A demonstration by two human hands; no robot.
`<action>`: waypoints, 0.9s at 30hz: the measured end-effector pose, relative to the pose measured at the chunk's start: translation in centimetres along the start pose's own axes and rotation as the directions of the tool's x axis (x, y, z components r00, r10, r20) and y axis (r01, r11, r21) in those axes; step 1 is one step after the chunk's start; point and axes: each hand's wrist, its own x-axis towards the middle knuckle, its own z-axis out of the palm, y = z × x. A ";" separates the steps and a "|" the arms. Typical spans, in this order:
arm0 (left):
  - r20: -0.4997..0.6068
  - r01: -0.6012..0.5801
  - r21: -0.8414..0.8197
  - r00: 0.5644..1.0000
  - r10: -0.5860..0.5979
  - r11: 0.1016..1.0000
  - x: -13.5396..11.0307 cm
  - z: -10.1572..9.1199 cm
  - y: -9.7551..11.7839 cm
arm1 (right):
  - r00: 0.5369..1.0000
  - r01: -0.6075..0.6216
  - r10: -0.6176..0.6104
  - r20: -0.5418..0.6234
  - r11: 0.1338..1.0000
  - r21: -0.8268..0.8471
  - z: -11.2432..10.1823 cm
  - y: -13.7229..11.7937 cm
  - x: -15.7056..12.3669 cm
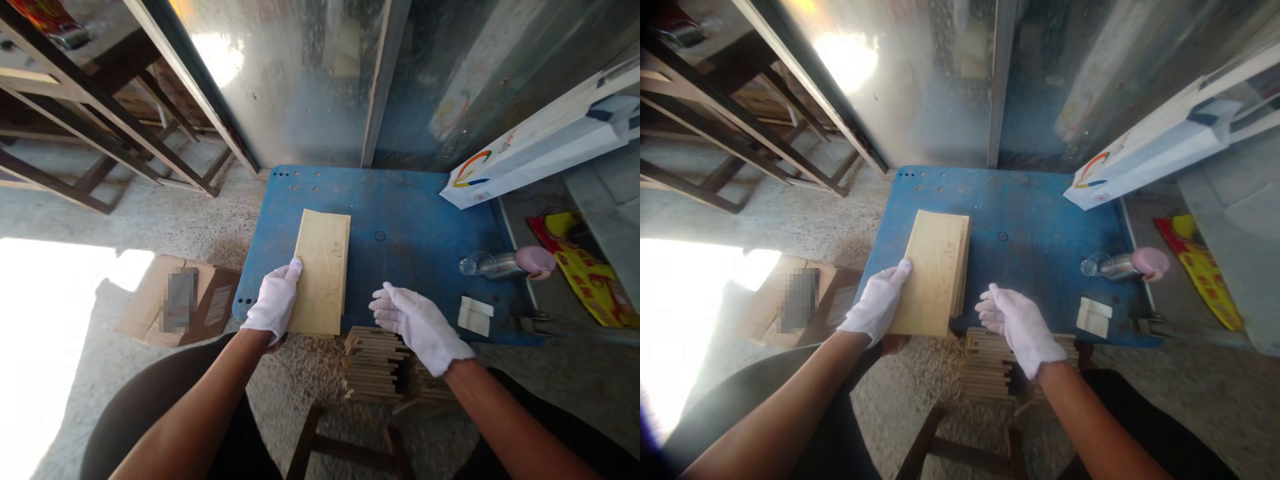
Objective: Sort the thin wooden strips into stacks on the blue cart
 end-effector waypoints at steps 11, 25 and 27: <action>-0.013 -0.025 0.119 1.000 0.027 0.993 1.0 0.9 0.9 | 0.999 -0.008 0.005 0.054 0.998 0.055 -0.2 -0.1 -1.5; -0.044 -0.032 0.163 0.998 0.039 0.986 3.0 1.9 0.1 | 0.999 -0.014 0.010 0.052 0.997 0.077 0.1 -0.7 -1.9; -0.052 -0.041 0.166 0.997 0.051 0.985 3.3 2.0 -0.1 | 0.999 -0.012 0.008 0.053 0.997 0.081 0.0 -0.7 -1.9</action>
